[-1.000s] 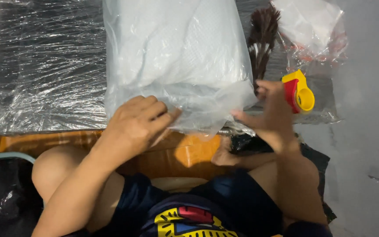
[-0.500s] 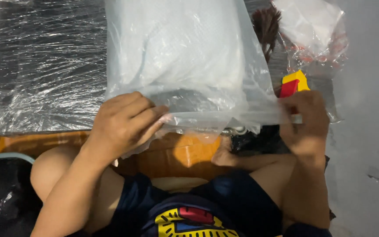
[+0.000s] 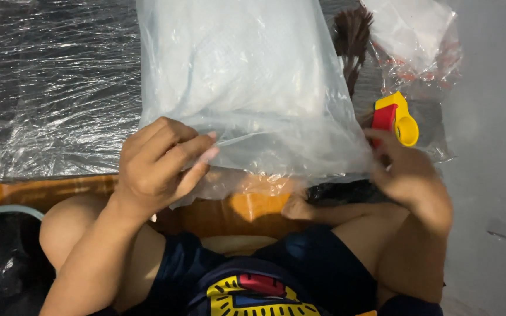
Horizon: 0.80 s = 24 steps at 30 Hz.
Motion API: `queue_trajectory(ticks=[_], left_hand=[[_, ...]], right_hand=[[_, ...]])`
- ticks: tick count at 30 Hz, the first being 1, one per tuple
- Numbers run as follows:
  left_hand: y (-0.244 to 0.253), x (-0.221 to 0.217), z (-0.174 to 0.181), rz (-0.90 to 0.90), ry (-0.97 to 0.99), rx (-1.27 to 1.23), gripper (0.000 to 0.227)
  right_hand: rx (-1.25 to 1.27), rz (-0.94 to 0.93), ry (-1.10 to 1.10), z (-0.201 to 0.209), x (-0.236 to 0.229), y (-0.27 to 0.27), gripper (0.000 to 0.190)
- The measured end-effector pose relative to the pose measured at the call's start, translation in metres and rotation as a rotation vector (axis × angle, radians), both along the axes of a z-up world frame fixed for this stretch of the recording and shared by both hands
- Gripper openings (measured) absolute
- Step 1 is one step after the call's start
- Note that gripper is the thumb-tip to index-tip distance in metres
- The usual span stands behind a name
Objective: A person is vacuum sealing a pillow by placing it in a plastic bag and using a vacuum hose to remove the air while manually compressing it.
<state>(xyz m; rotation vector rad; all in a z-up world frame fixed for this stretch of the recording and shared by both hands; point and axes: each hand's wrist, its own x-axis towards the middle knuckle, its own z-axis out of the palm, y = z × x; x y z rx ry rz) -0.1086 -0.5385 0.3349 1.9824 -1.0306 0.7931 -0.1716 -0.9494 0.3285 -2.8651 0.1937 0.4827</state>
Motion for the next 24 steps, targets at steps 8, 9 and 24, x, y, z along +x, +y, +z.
queue_trajectory(ticks=[8, 9, 24], left_hand=[[-0.016, -0.015, 0.001, -0.160, -0.079, 0.031, 0.009], [-0.019, -0.015, 0.002, -0.162, -0.079, 0.034, 0.009], [-0.015, 0.004, -0.027, -0.342, 0.894, 0.572, 0.037]], right_hand=[[0.446, 0.682, -0.071, 0.043, -0.033, 0.067, 0.040], [0.449, 0.680, -0.073, 0.029, -0.029, 0.075, 0.040], [1.162, 0.869, -0.146, -0.016, 0.003, 0.046, 0.057]])
